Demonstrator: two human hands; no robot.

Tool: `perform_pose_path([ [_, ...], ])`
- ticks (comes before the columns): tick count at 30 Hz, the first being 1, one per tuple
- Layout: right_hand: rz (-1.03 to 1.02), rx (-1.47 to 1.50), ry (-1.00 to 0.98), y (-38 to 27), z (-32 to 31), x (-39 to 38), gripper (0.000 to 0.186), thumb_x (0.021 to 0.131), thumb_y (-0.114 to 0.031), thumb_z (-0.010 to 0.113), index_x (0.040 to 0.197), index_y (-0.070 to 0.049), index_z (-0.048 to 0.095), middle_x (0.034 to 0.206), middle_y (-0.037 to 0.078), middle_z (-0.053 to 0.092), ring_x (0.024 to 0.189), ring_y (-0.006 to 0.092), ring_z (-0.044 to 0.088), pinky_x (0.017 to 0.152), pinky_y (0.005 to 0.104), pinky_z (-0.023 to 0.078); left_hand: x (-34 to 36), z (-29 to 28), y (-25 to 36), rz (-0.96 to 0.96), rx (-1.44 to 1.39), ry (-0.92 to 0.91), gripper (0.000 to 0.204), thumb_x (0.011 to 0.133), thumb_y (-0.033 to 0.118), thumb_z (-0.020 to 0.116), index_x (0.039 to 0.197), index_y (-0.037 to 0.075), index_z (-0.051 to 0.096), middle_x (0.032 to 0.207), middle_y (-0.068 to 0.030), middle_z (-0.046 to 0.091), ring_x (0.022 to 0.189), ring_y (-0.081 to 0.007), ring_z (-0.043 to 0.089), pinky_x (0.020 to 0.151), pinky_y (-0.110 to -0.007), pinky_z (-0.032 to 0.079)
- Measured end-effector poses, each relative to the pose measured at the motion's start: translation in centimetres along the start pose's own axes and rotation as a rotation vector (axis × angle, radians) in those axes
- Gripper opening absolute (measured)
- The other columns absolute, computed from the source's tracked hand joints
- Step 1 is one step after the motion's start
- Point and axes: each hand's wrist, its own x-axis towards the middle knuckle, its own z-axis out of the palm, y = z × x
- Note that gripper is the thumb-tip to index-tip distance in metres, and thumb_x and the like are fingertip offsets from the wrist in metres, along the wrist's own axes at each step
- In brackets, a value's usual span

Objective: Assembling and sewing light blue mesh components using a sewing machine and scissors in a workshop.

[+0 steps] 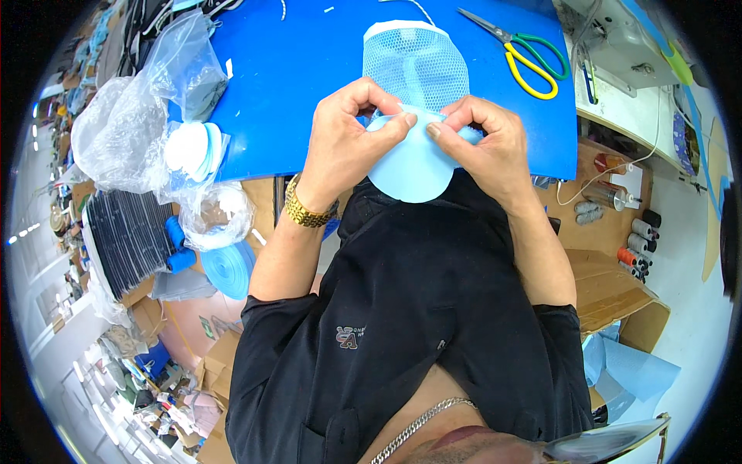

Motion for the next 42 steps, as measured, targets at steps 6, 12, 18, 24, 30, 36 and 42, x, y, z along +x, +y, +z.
perform_pose_path([
  [6, 0.105, 0.093, -0.023, -0.9, -0.2, 0.5, 0.013, 0.078, -0.011, 0.076, 0.081, -0.003, 0.067, 0.072, 0.004, 0.064, 0.063, 0.0086, 0.058, 0.055, 0.0235, 0.045, 0.2, -0.5, 0.2, 0.037, 0.012, -0.012, 0.016, 0.076, 0.009, 0.077, 0.079, 0.004, 0.062, 0.078, -0.001, 0.064, 0.07, -0.006, 0.056, 0.062, -0.022, 0.047],
  [12, 0.083, -0.07, -0.429, -3.3, -2.5, 3.0, 0.024, 0.086, -0.024, 0.07, 0.088, -0.001, 0.068, 0.062, 0.008, 0.059, 0.054, 0.0123, 0.051, 0.05, 0.0285, 0.041, 0.8, -1.5, 1.8, -0.021, -0.06, -0.111, 0.019, 0.076, 0.009, 0.077, 0.086, 0.003, 0.062, 0.081, 0.0001, 0.064, 0.073, -0.0049, 0.058, 0.066, -0.02, 0.047],
  [18, -0.132, -0.202, -0.322, -4.3, -2.0, 3.7, 0.021, 0.086, -0.023, 0.068, 0.081, -0.002, 0.068, 0.059, 0.011, 0.056, 0.05, 0.0194, 0.051, 0.048, 0.0326, 0.038, 0.9, -3.1, 3.3, -0.05, -0.069, -0.149, 0.02, 0.082, 0.012, 0.071, 0.097, 0.0, 0.067, 0.088, -0.0039, 0.068, 0.077, -0.0073, 0.061, 0.068, -0.022, 0.048],
  [24, -0.08, -0.141, -0.234, -5.7, 0.0, 4.2, 0.022, 0.085, -0.023, 0.069, 0.081, -0.002, 0.07, 0.058, 0.01, 0.057, 0.047, 0.0155, 0.051, 0.045, 0.0303, 0.036, 0.8, -6.2, 4.8, -0.041, 0.008, -0.11, 0.019, 0.087, 0.014, 0.061, 0.097, -0.002, 0.067, 0.086, -0.0073, 0.068, 0.075, -0.0116, 0.062, 0.066, -0.025, 0.049],
  [30, -0.077, -0.007, -0.115, -6.6, 1.8, 6.6, 0.019, 0.086, -0.021, 0.071, 0.084, -0.002, 0.071, 0.063, 0.005, 0.063, 0.054, 0.0072, 0.053, 0.049, 0.0251, 0.04, 5.1, -9.3, 6.9, 0.128, 0.354, -0.189, 0.016, 0.092, 0.013, 0.059, 0.098, 0.0, 0.064, 0.084, -0.002, 0.065, 0.076, -0.0053, 0.058, 0.066, -0.022, 0.048],
  [36, 0.043, 0.062, -0.006, -4.1, 0.6, 10.8, 0.022, 0.087, -0.023, 0.07, 0.082, -0.002, 0.07, 0.064, 0.001, 0.063, 0.057, 0.0057, 0.052, 0.051, 0.0242, 0.04, 13.5, -9.4, 6.6, 0.027, 0.24, -0.399, 0.018, 0.092, 0.013, 0.062, 0.101, -0.001, 0.068, 0.084, -0.0004, 0.067, 0.074, -0.0047, 0.061, 0.065, -0.021, 0.05],
  [42, 0.144, 0.086, 0.094, -1.0, -2.2, 13.9, 0.026, 0.087, -0.023, 0.07, 0.076, 0.0, 0.068, 0.06, 0.002, 0.06, 0.054, 0.0051, 0.05, 0.048, 0.0244, 0.037, 21.8, -6.4, 4.2, -0.076, 0.01, -0.531, 0.017, 0.087, 0.011, 0.067, 0.103, 0.004, 0.067, 0.086, -0.0003, 0.069, 0.074, -0.0052, 0.063, 0.064, -0.019, 0.051],
])
